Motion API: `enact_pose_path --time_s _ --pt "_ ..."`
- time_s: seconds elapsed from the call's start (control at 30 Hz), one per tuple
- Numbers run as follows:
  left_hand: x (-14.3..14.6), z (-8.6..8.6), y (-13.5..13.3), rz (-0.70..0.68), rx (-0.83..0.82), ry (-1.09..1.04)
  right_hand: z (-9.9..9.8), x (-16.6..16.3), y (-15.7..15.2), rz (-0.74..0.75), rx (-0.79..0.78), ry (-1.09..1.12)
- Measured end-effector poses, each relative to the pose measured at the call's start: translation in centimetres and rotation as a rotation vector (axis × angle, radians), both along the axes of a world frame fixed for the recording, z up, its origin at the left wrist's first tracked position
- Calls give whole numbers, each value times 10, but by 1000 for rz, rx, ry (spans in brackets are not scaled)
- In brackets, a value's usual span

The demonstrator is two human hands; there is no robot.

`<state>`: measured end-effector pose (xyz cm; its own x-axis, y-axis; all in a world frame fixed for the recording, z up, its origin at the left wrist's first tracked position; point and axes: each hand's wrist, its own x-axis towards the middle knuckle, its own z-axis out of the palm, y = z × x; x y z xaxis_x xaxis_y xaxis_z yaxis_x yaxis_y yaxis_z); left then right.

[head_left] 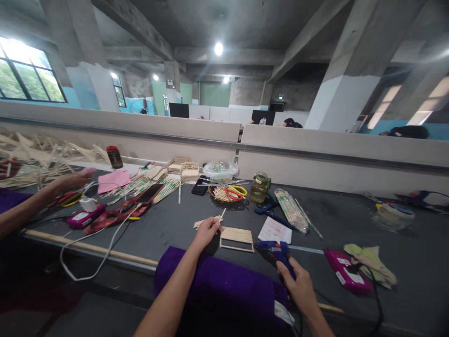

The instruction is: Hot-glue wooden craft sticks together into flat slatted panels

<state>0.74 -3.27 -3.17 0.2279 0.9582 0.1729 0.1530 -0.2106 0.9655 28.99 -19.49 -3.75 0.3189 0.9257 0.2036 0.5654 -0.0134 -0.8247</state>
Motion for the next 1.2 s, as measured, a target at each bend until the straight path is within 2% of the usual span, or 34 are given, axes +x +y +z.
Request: enact_pose_path --time_s 0.67,1.2 --pt "0 -4 2 1 19 21 -4 3 0 0 19 17" --pt "-1 -5 4 -10 16 16 3 5 -2 82 -7 63"
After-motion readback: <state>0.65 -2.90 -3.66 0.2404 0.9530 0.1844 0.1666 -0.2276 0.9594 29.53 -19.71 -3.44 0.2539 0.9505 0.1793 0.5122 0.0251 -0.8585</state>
